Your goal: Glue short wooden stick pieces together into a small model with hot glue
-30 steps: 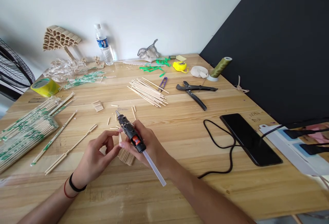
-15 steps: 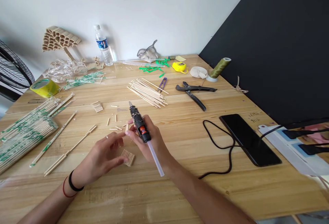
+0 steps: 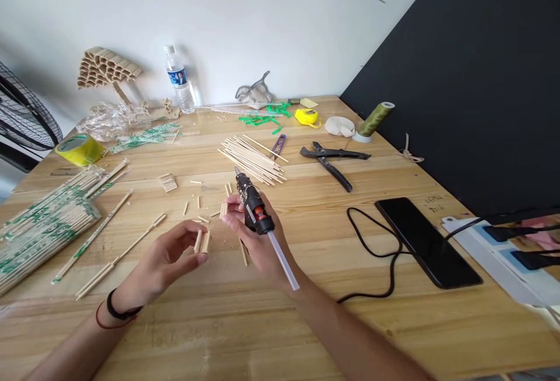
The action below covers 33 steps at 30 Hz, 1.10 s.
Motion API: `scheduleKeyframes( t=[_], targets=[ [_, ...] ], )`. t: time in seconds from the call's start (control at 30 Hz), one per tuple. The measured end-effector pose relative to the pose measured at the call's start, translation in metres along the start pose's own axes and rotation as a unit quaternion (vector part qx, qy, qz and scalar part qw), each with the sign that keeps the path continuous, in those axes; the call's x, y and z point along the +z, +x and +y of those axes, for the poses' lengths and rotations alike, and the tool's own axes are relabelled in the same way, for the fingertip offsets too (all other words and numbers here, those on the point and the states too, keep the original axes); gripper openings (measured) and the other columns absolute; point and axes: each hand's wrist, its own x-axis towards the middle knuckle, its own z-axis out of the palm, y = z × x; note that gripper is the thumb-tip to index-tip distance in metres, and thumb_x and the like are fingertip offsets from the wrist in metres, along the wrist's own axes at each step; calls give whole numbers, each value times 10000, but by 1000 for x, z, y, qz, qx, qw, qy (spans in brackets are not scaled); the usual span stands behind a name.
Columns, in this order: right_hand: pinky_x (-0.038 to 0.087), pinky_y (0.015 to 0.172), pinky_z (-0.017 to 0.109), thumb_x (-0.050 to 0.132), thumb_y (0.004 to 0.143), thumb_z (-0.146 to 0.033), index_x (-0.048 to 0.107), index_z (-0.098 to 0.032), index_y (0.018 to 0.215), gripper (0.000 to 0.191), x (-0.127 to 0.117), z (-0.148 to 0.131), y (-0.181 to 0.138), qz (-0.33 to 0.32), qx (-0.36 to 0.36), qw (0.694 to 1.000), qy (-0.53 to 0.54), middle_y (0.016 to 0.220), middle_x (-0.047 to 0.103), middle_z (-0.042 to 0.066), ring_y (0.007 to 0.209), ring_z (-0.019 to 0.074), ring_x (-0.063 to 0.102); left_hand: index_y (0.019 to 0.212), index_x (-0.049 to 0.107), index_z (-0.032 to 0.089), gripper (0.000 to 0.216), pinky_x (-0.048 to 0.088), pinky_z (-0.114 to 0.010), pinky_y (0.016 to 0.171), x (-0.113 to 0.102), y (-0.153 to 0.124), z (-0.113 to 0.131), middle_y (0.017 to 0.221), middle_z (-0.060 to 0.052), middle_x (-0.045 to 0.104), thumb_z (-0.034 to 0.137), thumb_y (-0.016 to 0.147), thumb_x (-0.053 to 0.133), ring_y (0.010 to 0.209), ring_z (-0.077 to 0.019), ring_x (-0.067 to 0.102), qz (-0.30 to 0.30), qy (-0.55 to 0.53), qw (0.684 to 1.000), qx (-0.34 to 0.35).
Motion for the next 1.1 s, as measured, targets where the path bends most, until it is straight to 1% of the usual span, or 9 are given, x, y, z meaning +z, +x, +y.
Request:
scheduleKeyframes(
  t=[0.1, 0.17, 0.27, 0.57, 0.7, 0.77, 0.9, 0.97, 1.1],
  targets=[
    [594, 959, 429, 801, 844, -388, 621, -247, 1035, 298, 1, -4, -1, -24, 27, 999, 15, 1163, 715, 60, 1032, 247, 729, 1067, 617, 198, 295, 490, -236, 725, -2, 3, -4, 882, -1, 625, 312, 874, 809, 792, -128, 585, 44, -143, 988, -26],
    [591, 961, 421, 808, 833, -374, 643, -245, 1039, 294, 2, -5, -2, -53, 36, 998, 20, 1119, 726, 52, 1022, 244, 729, 1030, 635, 192, 306, 493, -217, 720, -1, 4, -5, 850, 4, 651, 312, 846, 848, 774, -114, 593, 64, -185, 980, -32],
    [587, 966, 422, 810, 834, -377, 663, -244, 1083, 319, 4, -5, -4, -98, 48, 994, 31, 1133, 737, 55, 1054, 251, 719, 1011, 665, 191, 313, 513, -215, 745, -1, 5, -6, 898, -15, 714, 301, 814, 883, 807, -120, 637, 75, -214, 974, -21],
    [602, 922, 416, 842, 803, -339, 658, -252, 1036, 309, 7, -12, -5, -119, 65, 990, 50, 1025, 767, 31, 1000, 257, 733, 1034, 728, 202, 300, 548, -241, 762, 0, 5, -8, 974, -45, 786, 315, 807, 889, 840, -156, 707, 59, -225, 972, 12],
    [605, 921, 409, 845, 801, -345, 649, -247, 1038, 322, 6, -12, -5, -118, 73, 989, 49, 1032, 759, 33, 1005, 250, 728, 1147, 716, 242, 367, 561, -273, 834, 1, 5, -8, 1130, -65, 777, 310, 823, 876, 996, -204, 720, 55, -216, 975, 18],
    [603, 926, 407, 838, 804, -345, 645, -240, 1042, 324, 6, -11, -5, -116, 75, 989, 46, 1044, 757, 36, 1000, 244, 732, 1166, 703, 246, 359, 556, -266, 846, 1, 5, -8, 1129, -59, 763, 296, 845, 856, 1008, -193, 701, 60, -196, 979, 12],
    [598, 923, 385, 808, 825, -333, 643, -239, 1050, 295, 5, -9, -4, -95, 50, 994, 21, 1032, 752, 30, 983, 224, 733, 1038, 677, 221, 293, 518, -206, 740, -1, 5, -7, 950, -13, 719, 218, 819, 871, 857, -133, 639, 98, -177, 979, -1],
    [598, 910, 368, 798, 832, -330, 647, -245, 1057, 284, 5, -8, -4, -78, 38, 996, 6, 1025, 747, 27, 982, 218, 733, 1006, 652, 226, 316, 518, -216, 762, -1, 5, -6, 996, -14, 710, 197, 795, 886, 902, -142, 635, 107, -193, 975, -1],
    [594, 897, 364, 771, 842, -339, 648, -244, 1064, 271, 4, -9, -2, -45, 32, 998, -19, 1088, 739, 45, 990, 222, 729, 1137, 673, 261, 364, 518, -261, 833, -2, 2, -5, 1102, -28, 683, 283, 828, 863, 988, -170, 618, 122, -190, 974, -22]
  ],
)
